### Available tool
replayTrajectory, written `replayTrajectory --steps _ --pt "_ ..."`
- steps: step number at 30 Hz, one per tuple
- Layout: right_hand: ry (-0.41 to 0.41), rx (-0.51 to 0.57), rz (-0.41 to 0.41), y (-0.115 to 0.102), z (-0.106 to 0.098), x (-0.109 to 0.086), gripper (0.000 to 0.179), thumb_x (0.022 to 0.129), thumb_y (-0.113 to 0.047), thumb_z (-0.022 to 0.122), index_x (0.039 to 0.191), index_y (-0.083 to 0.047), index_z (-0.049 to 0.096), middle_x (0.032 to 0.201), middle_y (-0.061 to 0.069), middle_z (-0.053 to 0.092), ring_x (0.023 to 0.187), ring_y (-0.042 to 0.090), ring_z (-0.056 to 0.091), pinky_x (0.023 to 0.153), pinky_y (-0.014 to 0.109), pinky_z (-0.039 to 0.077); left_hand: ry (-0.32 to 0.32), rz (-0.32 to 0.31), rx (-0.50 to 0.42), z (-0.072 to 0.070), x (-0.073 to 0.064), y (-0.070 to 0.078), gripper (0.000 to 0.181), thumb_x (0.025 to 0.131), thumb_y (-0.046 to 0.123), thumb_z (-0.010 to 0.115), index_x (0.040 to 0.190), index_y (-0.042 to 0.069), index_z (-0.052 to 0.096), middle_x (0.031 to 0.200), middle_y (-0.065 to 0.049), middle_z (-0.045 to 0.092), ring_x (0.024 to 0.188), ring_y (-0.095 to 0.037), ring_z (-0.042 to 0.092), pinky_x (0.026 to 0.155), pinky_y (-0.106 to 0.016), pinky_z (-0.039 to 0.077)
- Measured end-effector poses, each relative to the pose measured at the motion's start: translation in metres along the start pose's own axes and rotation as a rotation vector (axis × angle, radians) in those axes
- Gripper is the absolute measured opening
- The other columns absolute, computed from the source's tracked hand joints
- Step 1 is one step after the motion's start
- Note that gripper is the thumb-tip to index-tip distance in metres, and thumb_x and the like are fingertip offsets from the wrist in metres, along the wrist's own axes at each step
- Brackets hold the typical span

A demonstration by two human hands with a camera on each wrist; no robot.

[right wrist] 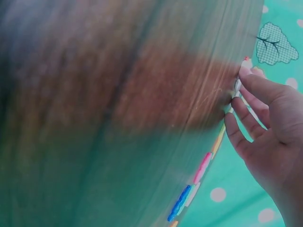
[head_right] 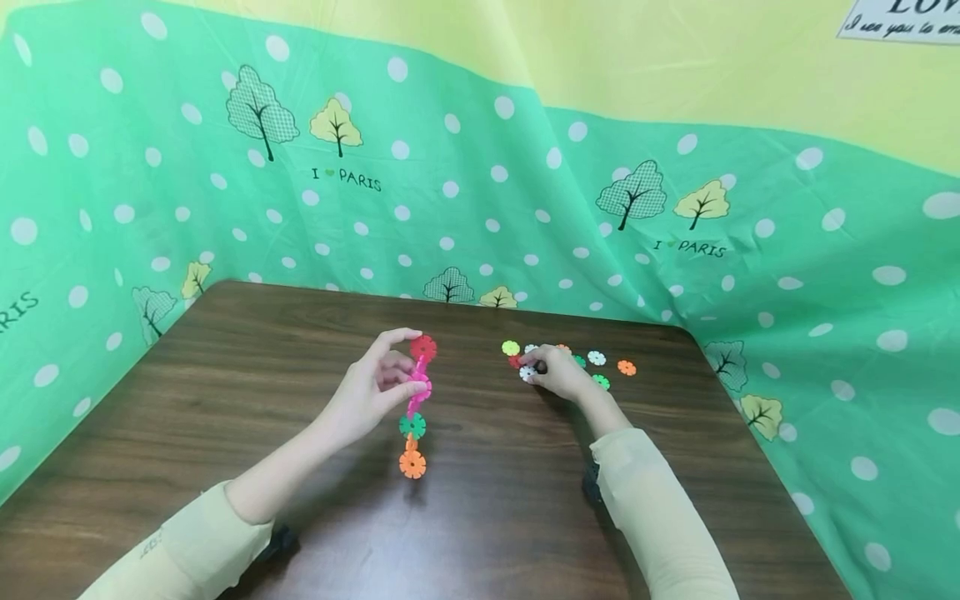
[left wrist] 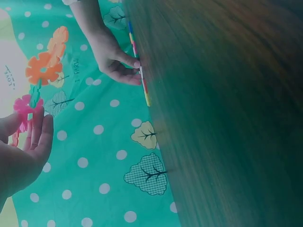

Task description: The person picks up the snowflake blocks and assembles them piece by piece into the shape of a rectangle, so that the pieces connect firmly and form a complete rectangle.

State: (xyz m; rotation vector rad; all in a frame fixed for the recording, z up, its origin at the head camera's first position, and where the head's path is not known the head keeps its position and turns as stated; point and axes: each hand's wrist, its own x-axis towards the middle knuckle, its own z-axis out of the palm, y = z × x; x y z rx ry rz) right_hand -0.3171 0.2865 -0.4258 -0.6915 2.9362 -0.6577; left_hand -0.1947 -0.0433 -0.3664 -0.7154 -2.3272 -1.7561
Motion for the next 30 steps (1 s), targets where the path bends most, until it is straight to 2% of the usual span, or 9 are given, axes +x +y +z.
replayTrajectory --steps 5,9,14,18,22,30 --pt "0.015 0.000 0.004 -0.003 0.002 -0.002 0.028 0.080 -0.006 0.074 0.108 -0.008 0.069 0.100 0.008 0.062 0.083 0.022 0.053 0.071 0.035 0.044 0.014 0.002 0.014 -0.001 -0.005 0.017 0.060 0.081 0.004 0.073 0.132 0.015 0.043 0.088 -0.012 0.063 0.071 -0.022 0.066 0.065 -0.032 0.054" --pt "0.033 0.014 -0.010 -0.004 0.003 -0.002 0.028 0.080 -0.003 0.073 0.107 -0.006 0.068 0.099 0.010 0.060 0.085 0.024 0.054 0.071 0.037 0.047 0.018 0.014 0.011 -0.004 -0.008 0.030 0.058 0.081 0.003 0.072 0.131 0.012 0.044 0.092 -0.014 0.060 0.070 -0.024 0.066 0.065 -0.030 0.054" --pt "0.049 0.002 -0.033 -0.006 0.003 -0.003 0.024 0.080 0.003 0.070 0.102 -0.006 0.069 0.102 0.011 0.064 0.089 0.024 0.058 0.075 0.040 0.049 0.027 0.007 -0.001 -0.004 -0.008 0.031 0.059 0.080 0.002 0.073 0.131 0.013 0.045 0.106 -0.014 0.061 0.070 -0.023 0.067 0.066 -0.026 0.055" --pt "0.065 0.010 -0.028 -0.006 0.002 -0.003 0.021 0.080 0.002 0.070 0.099 -0.006 0.069 0.093 0.008 0.068 0.084 0.020 0.061 0.073 0.038 0.050 0.033 0.010 0.006 -0.004 -0.008 0.030 0.060 0.080 0.003 0.073 0.131 0.013 0.044 0.112 -0.017 0.063 0.069 -0.024 0.067 0.064 -0.028 0.055" --pt "0.108 0.014 -0.013 -0.006 0.001 -0.003 0.020 0.081 -0.002 0.071 0.101 -0.005 0.068 0.084 0.005 0.069 0.079 0.019 0.064 0.073 0.038 0.052 0.045 0.016 0.017 -0.004 -0.006 0.029 0.060 0.080 0.002 0.073 0.131 0.011 0.043 0.108 -0.015 0.067 0.069 -0.023 0.067 0.063 -0.030 0.053" --pt "0.201 0.026 -0.010 -0.013 -0.010 -0.007 0.015 0.081 -0.005 0.072 0.096 -0.004 0.069 0.082 0.007 0.071 0.079 0.022 0.066 0.070 0.039 0.053 0.054 0.029 0.025 -0.005 -0.004 0.029 0.059 0.080 0.002 0.073 0.130 0.008 0.043 0.095 -0.012 0.070 0.068 -0.023 0.067 0.060 -0.028 0.052"
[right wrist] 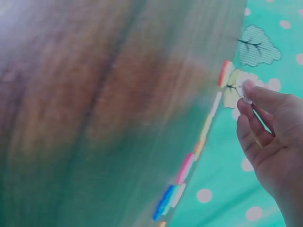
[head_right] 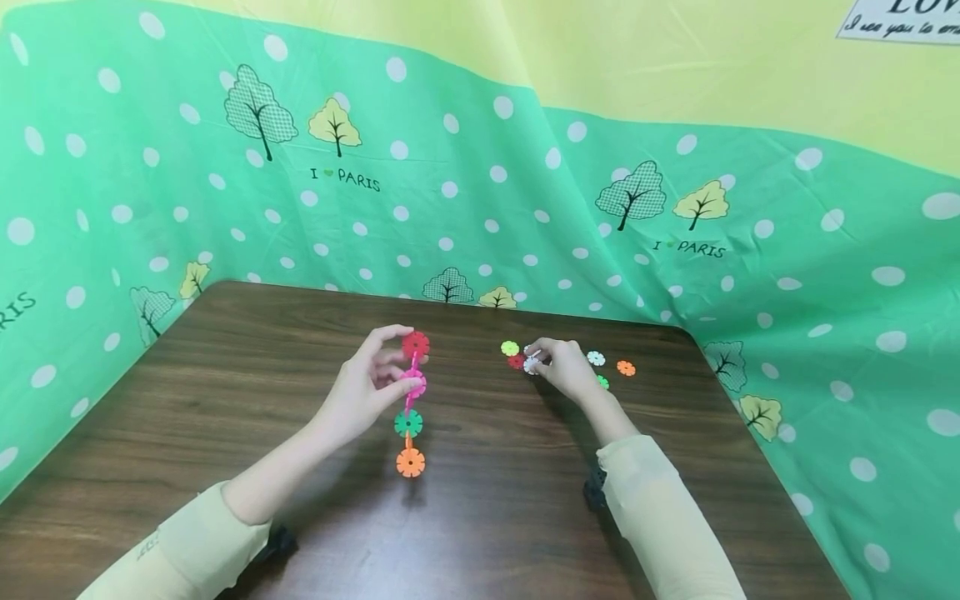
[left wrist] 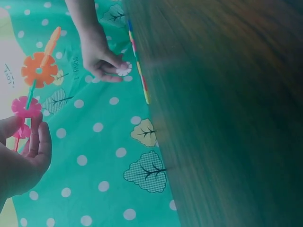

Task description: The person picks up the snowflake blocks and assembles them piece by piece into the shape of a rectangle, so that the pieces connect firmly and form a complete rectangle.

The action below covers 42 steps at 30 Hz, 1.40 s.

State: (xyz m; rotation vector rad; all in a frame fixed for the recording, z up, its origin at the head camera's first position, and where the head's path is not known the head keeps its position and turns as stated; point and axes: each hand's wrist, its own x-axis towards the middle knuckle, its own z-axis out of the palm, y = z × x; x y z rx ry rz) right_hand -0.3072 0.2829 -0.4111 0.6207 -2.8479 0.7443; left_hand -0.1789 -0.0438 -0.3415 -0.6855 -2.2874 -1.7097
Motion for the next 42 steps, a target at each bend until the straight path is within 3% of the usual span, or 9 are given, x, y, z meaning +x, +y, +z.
replayTrajectory --steps 15,23,29,33,42 --pt "0.163 -0.010 -0.145 -0.044 -0.030 0.000 0.009 0.082 -0.010 0.073 0.090 -0.011 0.071 0.080 0.002 0.072 0.069 0.013 0.064 0.056 0.025 0.049 0.000 -0.016 -0.008 0.000 -0.001 0.003 0.058 0.079 0.000 0.073 0.129 0.007 0.044 0.094 -0.015 0.069 0.068 -0.023 0.066 0.061 -0.026 0.051" --pt "0.251 0.047 -0.185 -0.073 -0.039 -0.005 0.012 0.080 -0.014 0.075 0.092 -0.013 0.072 0.078 -0.001 0.071 0.062 0.007 0.060 0.053 0.019 0.046 0.001 -0.030 -0.004 0.004 0.003 -0.016 0.061 0.079 0.005 0.075 0.130 0.019 0.044 0.094 -0.008 0.070 0.067 -0.016 0.066 0.060 -0.027 0.051" --pt "0.319 0.097 -0.197 -0.097 -0.043 -0.009 0.016 0.077 -0.014 0.078 0.092 -0.016 0.072 0.078 -0.004 0.071 0.059 0.005 0.058 0.051 0.017 0.045 -0.006 -0.016 -0.031 0.005 0.005 -0.025 0.061 0.079 0.013 0.076 0.131 0.023 0.044 0.095 -0.005 0.070 0.066 -0.011 0.065 0.059 -0.027 0.052" --pt "0.346 0.124 -0.225 -0.113 -0.044 -0.012 0.016 0.077 -0.013 0.078 0.092 -0.015 0.072 0.077 -0.004 0.071 0.057 0.005 0.058 0.052 0.017 0.046 -0.007 0.006 -0.044 0.005 0.005 -0.026 0.061 0.080 0.015 0.075 0.132 0.021 0.045 0.094 -0.004 0.070 0.066 -0.012 0.065 0.058 -0.027 0.052" --pt "0.422 0.194 -0.330 -0.145 -0.041 -0.018 0.017 0.077 -0.011 0.078 0.093 -0.012 0.072 0.077 -0.001 0.071 0.062 0.006 0.062 0.055 0.017 0.048 -0.019 0.015 -0.035 0.005 0.006 -0.023 0.059 0.080 0.017 0.075 0.130 0.027 0.044 0.094 -0.002 0.070 0.066 -0.010 0.065 0.060 -0.028 0.052"
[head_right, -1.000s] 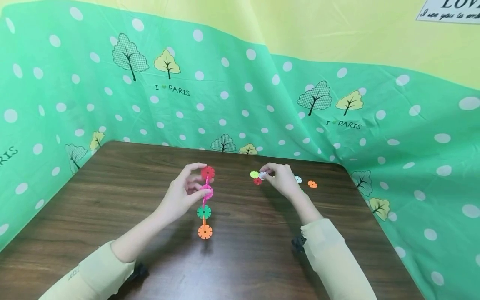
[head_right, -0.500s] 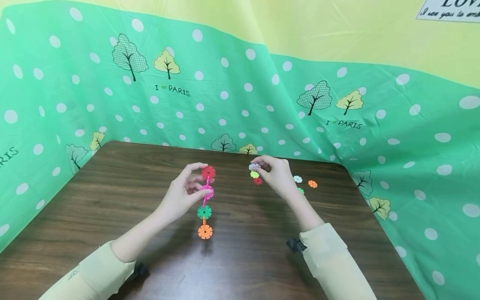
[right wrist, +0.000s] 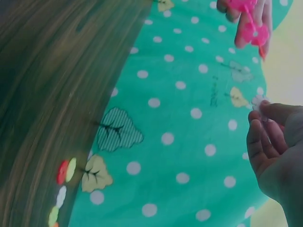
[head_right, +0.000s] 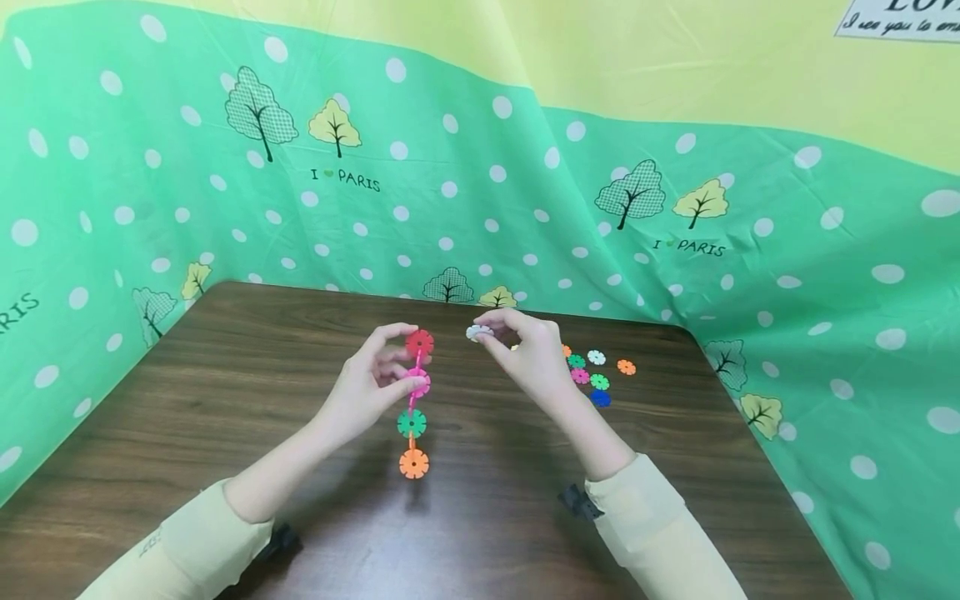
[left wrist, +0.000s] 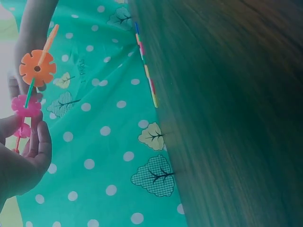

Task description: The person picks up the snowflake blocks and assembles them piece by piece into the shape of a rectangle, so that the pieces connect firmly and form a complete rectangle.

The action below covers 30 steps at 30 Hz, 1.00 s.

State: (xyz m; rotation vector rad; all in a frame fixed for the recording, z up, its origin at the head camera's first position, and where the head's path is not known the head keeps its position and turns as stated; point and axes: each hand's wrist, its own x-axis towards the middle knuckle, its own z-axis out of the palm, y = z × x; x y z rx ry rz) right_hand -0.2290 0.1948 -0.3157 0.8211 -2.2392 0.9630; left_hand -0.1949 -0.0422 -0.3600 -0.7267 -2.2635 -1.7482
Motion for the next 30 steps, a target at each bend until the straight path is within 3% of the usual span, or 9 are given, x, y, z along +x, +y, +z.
replayTrajectory --steps 7,13,17,26,30 --pt "0.005 0.009 -0.040 -0.013 0.008 -0.001 0.014 0.079 -0.015 0.077 0.092 -0.014 0.072 0.082 -0.003 0.072 0.065 0.004 0.059 0.055 0.019 0.046 -0.010 0.000 -0.006 0.001 0.000 0.003 0.059 0.081 0.016 0.075 0.130 0.027 0.045 0.094 -0.002 0.070 0.066 -0.010 0.066 0.061 -0.028 0.053" --pt "0.003 0.033 -0.076 -0.017 0.013 -0.003 0.017 0.076 -0.012 0.079 0.092 -0.014 0.072 0.086 -0.004 0.072 0.072 0.005 0.064 0.063 0.017 0.051 -0.022 -0.001 -0.017 0.003 0.001 0.004 0.058 0.082 0.016 0.074 0.131 0.026 0.045 0.095 -0.004 0.070 0.066 -0.010 0.066 0.060 -0.028 0.053" --pt "0.004 0.028 -0.105 -0.017 0.016 -0.004 0.016 0.075 -0.009 0.079 0.089 -0.013 0.071 0.085 -0.002 0.072 0.071 0.006 0.064 0.061 0.019 0.052 -0.021 -0.001 -0.016 0.004 0.001 0.004 0.058 0.081 0.016 0.074 0.130 0.026 0.045 0.094 -0.002 0.070 0.066 -0.010 0.066 0.060 -0.028 0.052" --pt "0.011 0.019 -0.180 -0.018 0.021 -0.004 0.017 0.073 -0.008 0.081 0.086 -0.011 0.071 0.085 0.001 0.073 0.073 0.009 0.065 0.052 0.014 0.038 -0.025 0.008 -0.007 0.006 0.000 0.005 0.058 0.082 0.015 0.074 0.131 0.025 0.045 0.095 -0.001 0.070 0.067 -0.009 0.066 0.061 -0.028 0.052" --pt "0.041 0.013 -0.207 -0.018 0.024 -0.006 0.017 0.071 -0.006 0.081 0.083 -0.011 0.071 0.082 0.000 0.072 0.068 0.008 0.063 0.053 0.013 0.038 -0.022 0.014 -0.002 0.006 0.000 0.005 0.058 0.082 0.014 0.074 0.132 0.021 0.046 0.095 -0.001 0.070 0.066 -0.009 0.065 0.060 -0.028 0.052"
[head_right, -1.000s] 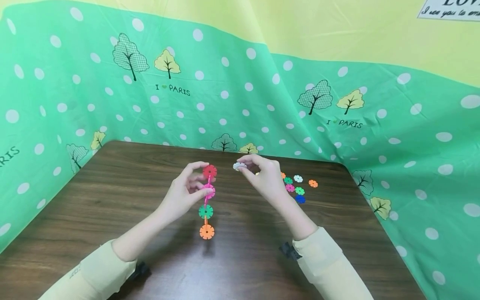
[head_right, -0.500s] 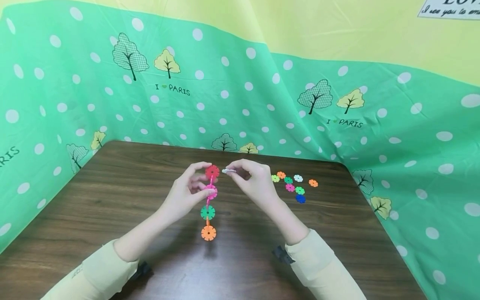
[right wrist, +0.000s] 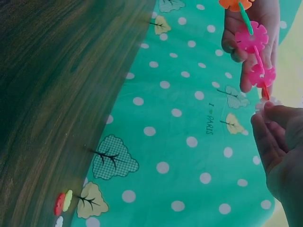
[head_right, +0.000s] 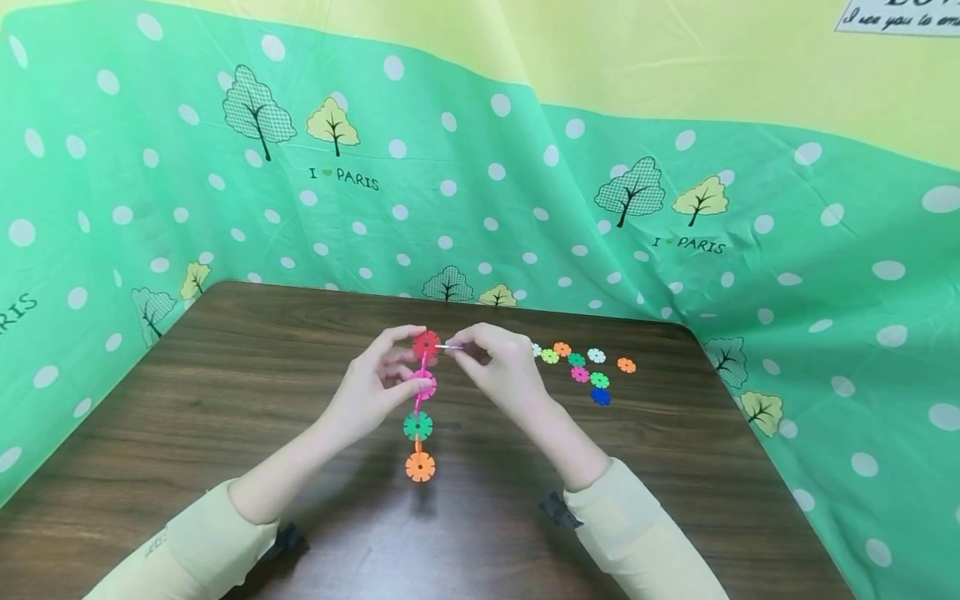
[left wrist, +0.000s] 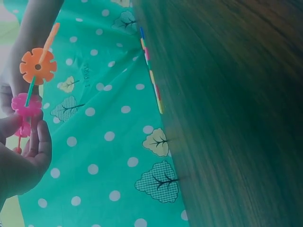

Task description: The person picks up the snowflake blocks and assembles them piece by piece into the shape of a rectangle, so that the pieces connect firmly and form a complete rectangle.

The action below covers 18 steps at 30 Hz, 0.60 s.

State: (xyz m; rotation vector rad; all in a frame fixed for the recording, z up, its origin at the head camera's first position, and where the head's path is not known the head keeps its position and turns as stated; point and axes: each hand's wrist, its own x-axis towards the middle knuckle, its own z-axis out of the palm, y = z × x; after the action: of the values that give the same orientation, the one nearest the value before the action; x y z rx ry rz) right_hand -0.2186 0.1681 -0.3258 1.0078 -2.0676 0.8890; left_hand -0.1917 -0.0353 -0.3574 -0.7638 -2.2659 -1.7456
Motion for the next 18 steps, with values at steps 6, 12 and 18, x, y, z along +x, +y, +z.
replayTrajectory --steps 6,12,18 --pt "0.025 -0.005 -0.014 -0.0012 0.0022 -0.0042 0.017 0.069 -0.003 0.082 0.080 -0.009 0.071 0.080 0.002 0.073 0.069 0.011 0.067 0.054 0.019 0.045 0.018 0.026 0.003 -0.0004 -0.0006 0.0016 0.058 0.080 0.012 0.075 0.132 0.015 0.049 0.095 -0.003 0.070 0.065 -0.009 0.064 0.058 -0.028 0.052" --pt "0.019 0.005 -0.040 -0.0030 0.0035 -0.0066 0.018 0.068 0.002 0.081 0.079 -0.006 0.070 0.080 0.005 0.073 0.074 0.016 0.070 0.057 0.026 0.053 0.028 0.070 -0.004 0.0005 -0.0013 0.0033 0.059 0.078 0.010 0.076 0.131 0.013 0.051 0.100 -0.007 0.070 0.063 -0.009 0.064 0.056 -0.027 0.052" --pt "0.017 0.011 -0.047 -0.0040 0.0037 -0.0064 0.018 0.067 0.002 0.081 0.079 -0.006 0.070 0.080 0.006 0.073 0.075 0.017 0.070 0.059 0.020 0.051 0.040 0.068 0.006 0.0007 -0.0019 0.0028 0.059 0.077 0.010 0.077 0.130 0.016 0.052 0.098 -0.005 0.070 0.063 -0.008 0.063 0.055 -0.025 0.051"
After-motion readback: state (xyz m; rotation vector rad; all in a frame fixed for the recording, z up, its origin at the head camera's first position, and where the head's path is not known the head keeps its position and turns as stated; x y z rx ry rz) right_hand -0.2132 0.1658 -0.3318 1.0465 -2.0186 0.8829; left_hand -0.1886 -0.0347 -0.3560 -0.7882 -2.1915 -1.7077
